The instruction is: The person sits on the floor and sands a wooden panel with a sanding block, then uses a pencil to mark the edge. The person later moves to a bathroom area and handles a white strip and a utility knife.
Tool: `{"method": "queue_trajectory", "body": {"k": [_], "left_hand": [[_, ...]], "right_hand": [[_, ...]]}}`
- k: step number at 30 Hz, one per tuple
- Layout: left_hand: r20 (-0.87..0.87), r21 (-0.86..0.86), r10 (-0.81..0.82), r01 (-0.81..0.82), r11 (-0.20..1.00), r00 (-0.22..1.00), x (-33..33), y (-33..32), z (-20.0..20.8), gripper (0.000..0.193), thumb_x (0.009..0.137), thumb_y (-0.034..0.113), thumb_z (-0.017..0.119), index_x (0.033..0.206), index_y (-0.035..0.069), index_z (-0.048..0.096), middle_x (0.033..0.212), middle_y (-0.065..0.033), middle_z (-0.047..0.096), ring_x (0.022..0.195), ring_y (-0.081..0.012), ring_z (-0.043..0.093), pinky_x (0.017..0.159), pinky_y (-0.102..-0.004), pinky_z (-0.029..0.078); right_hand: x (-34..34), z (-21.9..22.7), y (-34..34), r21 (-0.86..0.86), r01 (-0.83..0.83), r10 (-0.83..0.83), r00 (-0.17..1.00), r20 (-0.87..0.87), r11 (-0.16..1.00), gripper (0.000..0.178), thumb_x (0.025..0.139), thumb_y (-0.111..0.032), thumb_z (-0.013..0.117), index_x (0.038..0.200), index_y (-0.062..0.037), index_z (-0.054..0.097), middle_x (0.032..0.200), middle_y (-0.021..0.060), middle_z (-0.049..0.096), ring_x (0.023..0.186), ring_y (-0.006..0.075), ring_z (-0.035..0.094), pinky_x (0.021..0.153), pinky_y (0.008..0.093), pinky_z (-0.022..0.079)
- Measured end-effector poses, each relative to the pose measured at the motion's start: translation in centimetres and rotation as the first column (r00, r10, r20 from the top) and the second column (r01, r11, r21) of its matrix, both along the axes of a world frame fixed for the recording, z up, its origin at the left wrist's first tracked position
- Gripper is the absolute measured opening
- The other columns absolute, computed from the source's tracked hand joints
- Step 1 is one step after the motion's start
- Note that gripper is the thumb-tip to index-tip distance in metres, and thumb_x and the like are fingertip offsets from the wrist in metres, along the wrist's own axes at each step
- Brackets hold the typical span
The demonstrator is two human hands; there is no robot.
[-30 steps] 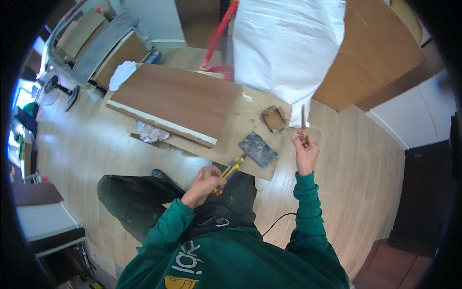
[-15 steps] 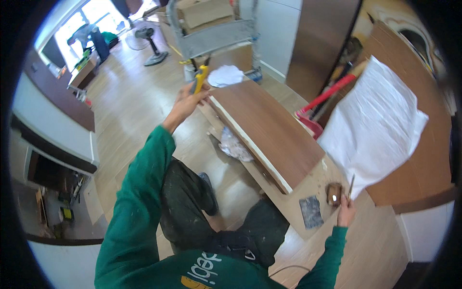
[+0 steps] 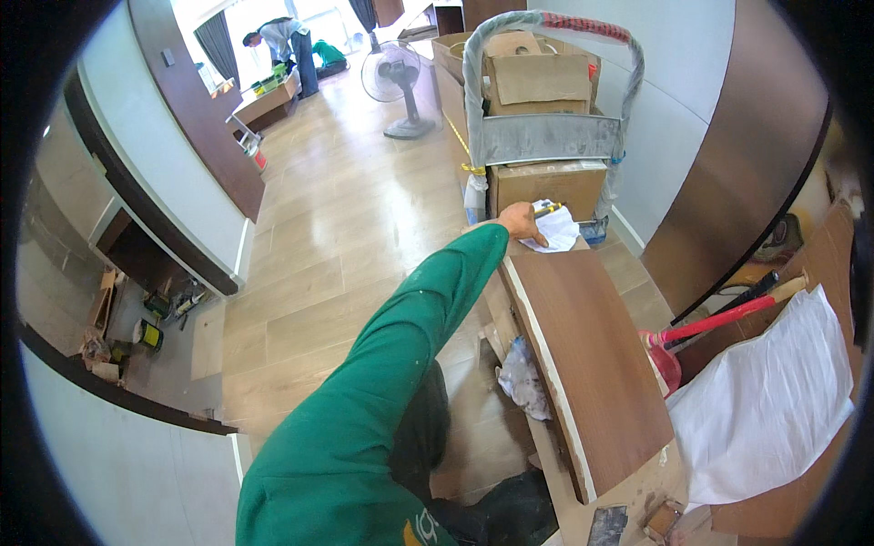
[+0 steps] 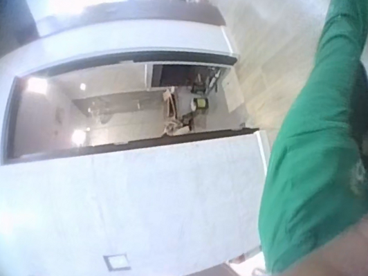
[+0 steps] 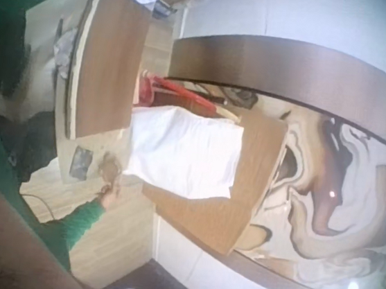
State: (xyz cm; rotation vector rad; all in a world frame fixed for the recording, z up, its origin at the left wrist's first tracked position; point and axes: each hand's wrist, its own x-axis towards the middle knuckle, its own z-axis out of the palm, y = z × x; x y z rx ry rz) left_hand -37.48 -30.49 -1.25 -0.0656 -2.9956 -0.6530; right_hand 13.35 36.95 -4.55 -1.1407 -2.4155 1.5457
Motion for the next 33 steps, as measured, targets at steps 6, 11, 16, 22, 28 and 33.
{"method": "queue_trajectory", "body": {"k": [6,11,16,22,28,33], "left_hand": [[0.116,-0.175,-0.023,0.043,0.984,0.993,-1.1,-1.1,-2.7,0.056,0.057,0.033,0.08,0.102,0.003,0.067,0.099,-0.0207,0.068,0.096,-0.0348,0.066,0.085,-0.0429,0.052],[-0.172,0.209,0.013,0.023,0.978,0.985,-1.2,-2.0,-5.5,0.052,0.065,0.03,0.07,0.11,0.004,0.066,0.102,-0.024,0.067,0.098,-0.038,0.064,0.088,-0.0452,0.05],[-0.348,0.393,0.025,0.122,0.911,0.937,-1.5,-3.7,0.5,0.044,0.07,0.026,0.065,0.107,0.003,0.066,0.091,-0.0224,0.067,0.089,-0.0326,0.066,0.083,-0.0401,0.051],[-0.739,0.315,0.079,0.24,0.918,0.669,2.9,-9.0,12.3,0.053,0.073,0.032,0.077,0.109,-0.003,0.063,0.09,-0.0145,0.068,0.084,-0.0215,0.063,0.078,-0.0344,0.051],[-0.25,0.598,0.01,0.147,0.788,0.968,14.6,-19.2,19.3,0.038,0.073,0.019,0.071,0.106,0.002,0.067,0.086,-0.0103,0.061,0.084,-0.0167,0.057,0.077,-0.0326,0.047],[0.056,0.688,0.426,-0.344,0.638,0.903,32.2,-23.5,20.2,0.018,0.072,0.018,0.068,0.077,0.001,0.063,0.062,0.0014,0.051,0.062,-0.0089,0.048,0.055,-0.0296,0.039]], "right_hand": [[1.3,9.0,-4.3,-0.259,0.239,-0.27,0.958,-0.093,0.936,0.04,0.09,-0.022,0.06,0.126,-0.0038,0.058,0.105,0.0077,0.062,0.076,0.0178,0.057,0.063,0.0297,0.046],[-1.4,14.5,-9.6,-0.3,0.078,-0.215,0.865,-0.454,0.951,0.015,0.089,-0.02,0.063,0.094,-0.0062,0.059,0.078,0.0017,0.065,0.034,0.004,0.034,0.029,0.0205,0.021],[-7.3,19.3,-15.5,-0.358,-0.096,-0.104,0.859,-0.501,0.929,0.015,0.087,-0.018,0.064,0.092,-0.0064,0.056,0.073,0.003,0.061,0.033,0.0063,0.035,0.029,0.0199,0.023],[-16.9,26.8,-21.1,-0.394,-0.138,-0.041,0.909,-0.414,0.909,0.015,0.088,-0.019,0.061,0.094,-0.0066,0.056,0.078,0.0042,0.063,0.033,0.0051,0.033,0.029,0.0192,0.024],[-24.8,35.8,-23.4,-0.476,-0.353,0.155,0.901,-0.406,0.806,0.015,0.092,-0.021,0.06,0.103,-0.0109,0.058,0.087,0.002,0.066,0.041,0.0053,0.044,0.031,0.016,0.027],[-29.9,45.0,-25.7,-0.218,-0.28,0.232,0.948,-0.22,0.935,0.04,0.09,-0.033,0.062,0.12,-0.0073,0.06,0.098,0.0042,0.064,0.07,0.0134,0.052,0.056,0.0281,0.042]]}}
